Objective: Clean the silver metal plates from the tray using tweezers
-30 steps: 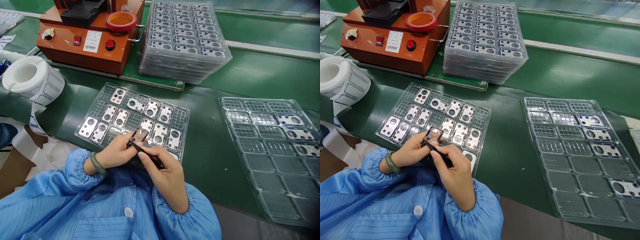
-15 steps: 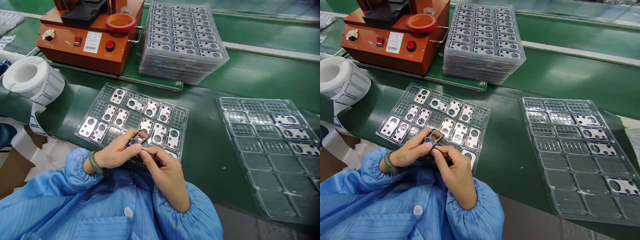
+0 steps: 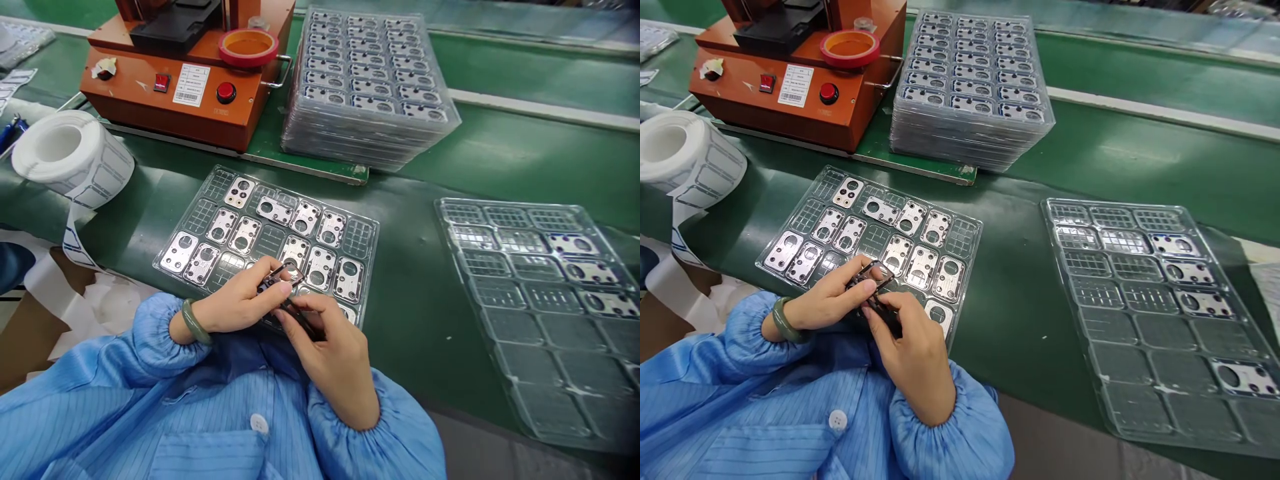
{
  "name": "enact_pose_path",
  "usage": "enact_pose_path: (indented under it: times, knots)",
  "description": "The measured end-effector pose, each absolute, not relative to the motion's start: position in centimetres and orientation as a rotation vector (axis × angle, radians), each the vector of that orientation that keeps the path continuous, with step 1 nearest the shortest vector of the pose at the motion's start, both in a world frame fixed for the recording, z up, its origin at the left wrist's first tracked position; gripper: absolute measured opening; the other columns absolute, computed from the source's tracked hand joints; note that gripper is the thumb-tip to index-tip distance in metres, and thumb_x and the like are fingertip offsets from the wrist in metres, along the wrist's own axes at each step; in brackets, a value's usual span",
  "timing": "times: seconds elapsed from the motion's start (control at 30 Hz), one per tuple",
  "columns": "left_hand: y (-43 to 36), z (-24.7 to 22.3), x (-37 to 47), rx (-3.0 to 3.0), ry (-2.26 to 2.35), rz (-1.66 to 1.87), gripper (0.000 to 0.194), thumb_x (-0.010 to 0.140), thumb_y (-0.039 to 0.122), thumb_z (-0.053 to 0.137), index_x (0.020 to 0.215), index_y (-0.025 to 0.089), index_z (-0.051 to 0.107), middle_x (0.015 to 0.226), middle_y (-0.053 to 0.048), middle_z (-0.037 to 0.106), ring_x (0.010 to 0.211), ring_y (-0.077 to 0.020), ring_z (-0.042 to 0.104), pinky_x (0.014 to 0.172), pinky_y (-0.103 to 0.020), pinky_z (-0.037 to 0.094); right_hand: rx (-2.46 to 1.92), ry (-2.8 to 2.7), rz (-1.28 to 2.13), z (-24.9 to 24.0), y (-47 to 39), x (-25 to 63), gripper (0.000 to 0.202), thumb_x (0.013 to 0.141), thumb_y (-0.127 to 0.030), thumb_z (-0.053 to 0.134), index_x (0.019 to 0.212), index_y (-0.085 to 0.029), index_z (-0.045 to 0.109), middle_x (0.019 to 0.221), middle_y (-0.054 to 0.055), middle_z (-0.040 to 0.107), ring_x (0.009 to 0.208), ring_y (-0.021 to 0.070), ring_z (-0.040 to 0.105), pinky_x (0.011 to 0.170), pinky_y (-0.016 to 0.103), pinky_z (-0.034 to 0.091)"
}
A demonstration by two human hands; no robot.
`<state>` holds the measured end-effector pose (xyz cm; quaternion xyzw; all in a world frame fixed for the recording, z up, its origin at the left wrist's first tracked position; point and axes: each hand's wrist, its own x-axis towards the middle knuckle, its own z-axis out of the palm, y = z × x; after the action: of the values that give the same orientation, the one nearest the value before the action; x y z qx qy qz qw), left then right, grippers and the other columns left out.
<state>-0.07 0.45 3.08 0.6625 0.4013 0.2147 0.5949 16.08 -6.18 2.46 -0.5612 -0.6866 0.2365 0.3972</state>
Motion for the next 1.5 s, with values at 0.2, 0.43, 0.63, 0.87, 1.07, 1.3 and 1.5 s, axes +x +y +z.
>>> enact_pose_path:
  times: [0.2, 0.43, 0.63, 0.87, 1.07, 1.3, 1.5]
  knots:
    - [0.75, 3.35, -0.40, 1.562, 0.852, 0.443, 0.021, 0.078, 0.019, 0.042, 0.098, 0.019, 0.038, 0.083, 0.001, 0.047, 0.073, -0.0139, 0.045, 0.069, -0.029, 0.040, -1.354, -1.821, 0.375, 2.33, -6.35, 16.29, 0.011, 0.086, -0.018, 0.063, 0.097, -0.021, 0.061, 0.082, 0.002, 0.073, 0.068, 0.0154, 0.070, 0.060, 0.025, 0.055]
    - [0.53, 3.39, -0.31, 1.483, 0.814, 0.413, 0.008, 0.085, 0.017, 0.037, 0.093, 0.020, 0.037, 0.075, 0.003, 0.050, 0.067, -0.0126, 0.046, 0.065, -0.028, 0.037, -1.397, -1.795, 0.386, 2.20, -6.44, 16.38, 0.008, 0.087, -0.020, 0.062, 0.095, -0.020, 0.062, 0.078, 0.002, 0.073, 0.064, 0.0148, 0.069, 0.059, 0.025, 0.054]
    - [0.35, 3.57, -0.09, 1.463, 0.843, 0.415, 0.002, 0.091, 0.021, 0.036, 0.091, 0.020, 0.037, 0.074, 0.003, 0.050, 0.068, -0.0116, 0.046, 0.064, -0.027, 0.035, -1.407, -1.760, 0.317, 2.05, -6.60, 16.21, 0.010, 0.086, -0.020, 0.063, 0.096, -0.020, 0.062, 0.077, 0.001, 0.071, 0.062, 0.0141, 0.067, 0.057, 0.024, 0.052]
    - [0.58, 3.50, -0.17, 1.528, 0.871, 0.411, 0.011, 0.082, 0.012, 0.039, 0.090, 0.020, 0.037, 0.078, 0.003, 0.045, 0.070, -0.0123, 0.041, 0.065, -0.027, 0.035, -1.371, -1.826, 0.286, 2.11, -6.39, 16.23, 0.010, 0.086, -0.017, 0.063, 0.095, -0.020, 0.060, 0.079, 0.002, 0.072, 0.065, 0.0143, 0.068, 0.060, 0.024, 0.052]
    - [0.56, 3.27, 0.00, 1.546, 0.886, 0.409, 0.012, 0.081, 0.011, 0.038, 0.090, 0.020, 0.037, 0.078, 0.003, 0.046, 0.070, -0.0128, 0.044, 0.067, -0.028, 0.038, -1.360, -1.826, 0.310, 2.20, -6.54, 16.15, 0.008, 0.086, -0.014, 0.062, 0.093, -0.018, 0.061, 0.079, 0.003, 0.072, 0.067, 0.0148, 0.069, 0.061, 0.025, 0.052]
    - [0.50, 3.39, -0.12, 1.594, 0.858, 0.427, 0.009, 0.088, 0.020, 0.043, 0.097, 0.018, 0.046, 0.085, 0.000, 0.053, 0.075, -0.0122, 0.048, 0.071, -0.026, 0.040, -1.504, -1.483, 0.883, 2.42, -6.80, 16.51, 0.004, 0.084, -0.024, 0.066, 0.086, -0.021, 0.065, 0.070, -0.001, 0.071, 0.058, 0.0137, 0.066, 0.055, 0.024, 0.052]
    - [0.37, 2.90, -0.40, 1.576, 0.768, 0.454, 0.031, 0.093, 0.026, 0.041, 0.121, 0.018, 0.051, 0.080, -0.001, 0.059, 0.073, -0.0129, 0.054, 0.072, -0.027, 0.044, -1.326, -1.112, 1.385, 2.66, -5.98, 16.94, 0.012, 0.080, -0.031, 0.069, 0.078, -0.020, 0.064, 0.069, 0.001, 0.072, 0.064, 0.0149, 0.068, 0.062, 0.026, 0.056]
